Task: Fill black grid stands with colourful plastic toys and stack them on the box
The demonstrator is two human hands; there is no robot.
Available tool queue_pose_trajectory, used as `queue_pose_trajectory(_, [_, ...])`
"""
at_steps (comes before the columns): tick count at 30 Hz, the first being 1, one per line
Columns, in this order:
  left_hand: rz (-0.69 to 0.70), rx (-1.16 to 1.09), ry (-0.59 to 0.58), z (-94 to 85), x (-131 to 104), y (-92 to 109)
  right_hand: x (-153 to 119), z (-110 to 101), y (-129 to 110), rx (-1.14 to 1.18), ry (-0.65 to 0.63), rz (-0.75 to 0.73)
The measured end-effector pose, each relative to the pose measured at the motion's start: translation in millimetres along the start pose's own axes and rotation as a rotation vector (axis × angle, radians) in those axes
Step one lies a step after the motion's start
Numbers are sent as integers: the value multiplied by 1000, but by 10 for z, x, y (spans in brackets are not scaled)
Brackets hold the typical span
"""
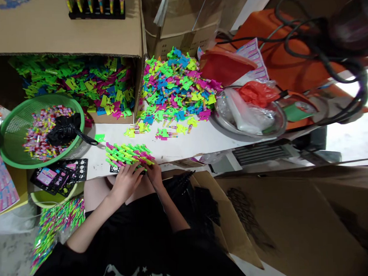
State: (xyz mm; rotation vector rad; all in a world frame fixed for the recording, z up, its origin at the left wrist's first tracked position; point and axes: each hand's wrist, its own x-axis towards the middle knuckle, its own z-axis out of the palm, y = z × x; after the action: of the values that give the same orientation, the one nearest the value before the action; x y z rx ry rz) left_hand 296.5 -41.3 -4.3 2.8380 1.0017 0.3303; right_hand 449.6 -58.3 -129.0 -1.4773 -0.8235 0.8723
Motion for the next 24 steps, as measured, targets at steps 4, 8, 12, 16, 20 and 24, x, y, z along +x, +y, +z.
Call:
queue_pose_trajectory(4, [-12, -66, -6, -53, 16, 10, 8, -7, 16, 11, -21, 6])
queue_pose_trajectory(8, [-74, -168, 38, -149, 101, -71, 18, -18, 46, 28, -40, 4])
queue_pose_trajectory(12, [-66, -162, 13, -215, 318, -326, 35, -30, 76, 14, -40, 33])
queue_pose_trajectory(16, [157, -108, -190, -276, 620, -583, 51, -46, 47, -3, -54, 31])
queue_pose_trajectory(20, [325, 53, -327, -372, 832, -633, 63, -59, -6, 15, -65, 37])
queue_pose_trajectory(24, [431, 176, -345, -456, 886, -557, 71, -70, -12, 19, -75, 34])
